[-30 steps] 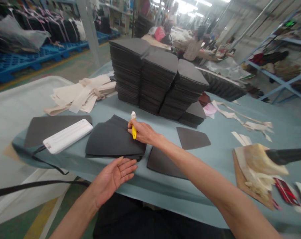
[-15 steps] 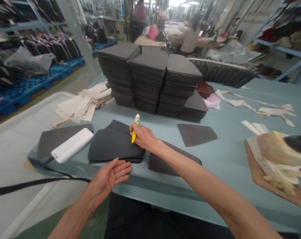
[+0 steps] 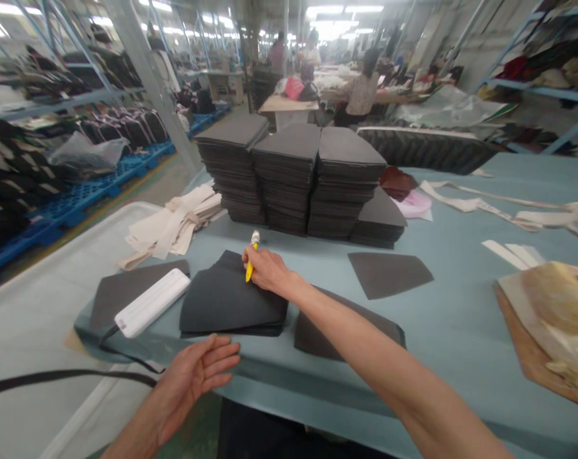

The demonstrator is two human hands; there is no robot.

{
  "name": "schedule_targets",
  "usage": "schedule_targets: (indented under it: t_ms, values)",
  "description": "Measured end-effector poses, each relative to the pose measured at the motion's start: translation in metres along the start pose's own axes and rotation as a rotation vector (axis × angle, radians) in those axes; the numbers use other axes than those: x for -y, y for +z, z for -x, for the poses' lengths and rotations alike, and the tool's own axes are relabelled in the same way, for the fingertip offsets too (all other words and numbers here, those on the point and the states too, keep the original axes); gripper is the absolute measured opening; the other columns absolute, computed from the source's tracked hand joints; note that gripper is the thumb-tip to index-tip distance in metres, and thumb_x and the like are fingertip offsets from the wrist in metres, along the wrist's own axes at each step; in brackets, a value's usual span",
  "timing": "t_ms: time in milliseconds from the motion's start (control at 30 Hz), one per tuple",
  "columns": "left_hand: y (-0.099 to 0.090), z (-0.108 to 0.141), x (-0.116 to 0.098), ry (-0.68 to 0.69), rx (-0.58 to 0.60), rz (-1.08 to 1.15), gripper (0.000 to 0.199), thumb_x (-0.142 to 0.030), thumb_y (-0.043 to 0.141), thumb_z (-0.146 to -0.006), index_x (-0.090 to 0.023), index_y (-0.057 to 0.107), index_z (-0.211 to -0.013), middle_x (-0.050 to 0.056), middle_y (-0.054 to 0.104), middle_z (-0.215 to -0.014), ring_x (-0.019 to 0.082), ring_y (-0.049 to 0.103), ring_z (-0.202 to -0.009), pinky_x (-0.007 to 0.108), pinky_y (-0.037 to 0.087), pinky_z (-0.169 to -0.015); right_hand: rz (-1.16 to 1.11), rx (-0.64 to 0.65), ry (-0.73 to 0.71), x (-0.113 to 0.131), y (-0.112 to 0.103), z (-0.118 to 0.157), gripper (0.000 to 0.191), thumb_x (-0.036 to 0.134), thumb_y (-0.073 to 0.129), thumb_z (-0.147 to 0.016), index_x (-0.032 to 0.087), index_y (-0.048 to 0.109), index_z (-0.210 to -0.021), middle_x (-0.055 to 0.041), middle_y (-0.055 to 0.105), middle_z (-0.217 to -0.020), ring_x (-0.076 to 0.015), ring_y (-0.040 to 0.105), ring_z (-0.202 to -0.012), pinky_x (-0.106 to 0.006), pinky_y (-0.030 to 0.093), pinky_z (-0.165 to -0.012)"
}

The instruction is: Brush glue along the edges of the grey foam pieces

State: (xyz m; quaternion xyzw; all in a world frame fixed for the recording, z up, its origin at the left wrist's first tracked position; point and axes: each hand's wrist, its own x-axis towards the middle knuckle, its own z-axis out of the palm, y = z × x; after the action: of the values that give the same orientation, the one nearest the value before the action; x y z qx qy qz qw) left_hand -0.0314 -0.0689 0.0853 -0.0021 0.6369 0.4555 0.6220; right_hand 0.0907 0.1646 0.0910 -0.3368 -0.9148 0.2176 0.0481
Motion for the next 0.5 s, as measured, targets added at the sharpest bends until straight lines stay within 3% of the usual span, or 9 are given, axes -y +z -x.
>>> schedule_targets:
  t_ms: [300,400,500]
  values:
    - [0.012,-0.002,-0.010,-0.016,-0.049,0.056,0.024,-0.023,0.060,-0.103,-0.006,0.075,-0.108,0.025,0.075,-0.127,0.031,0.080,-0.104,0.033,0.068,-0.079,-0.019,-0.012,-0.018,0.006,0.002,-0.007,0.029,0.025,0.048,-0.106,0.020,0.057,-0.133,-0.0140,0.076,-0.120,-0.0280,0.072,-0.104,-0.035,0.048,-0.082]
    - [0.003,-0.010,-0.008,-0.060,-0.054,0.068,0.026,-0.026,0.062,-0.098,-0.009,0.076,-0.113,0.023,0.074,-0.130,0.033,0.078,-0.113,0.036,0.070,-0.081,-0.008,-0.018,-0.016,0.010,0.001,-0.005,0.029,0.028,0.048,-0.107,0.021,0.055,-0.134,-0.0140,0.076,-0.123,-0.0285,0.072,-0.106,-0.035,0.050,-0.084]
    - [-0.017,-0.035,0.001,-0.075,-0.056,0.069,0.031,-0.035,0.066,-0.092,-0.016,0.076,-0.114,0.017,0.077,-0.128,0.035,0.074,-0.122,0.035,0.072,-0.078,0.005,-0.025,-0.024,0.013,0.001,-0.003,0.027,0.030,0.053,-0.106,0.025,0.055,-0.132,-0.0100,0.076,-0.127,-0.0265,0.071,-0.111,-0.033,0.051,-0.087]
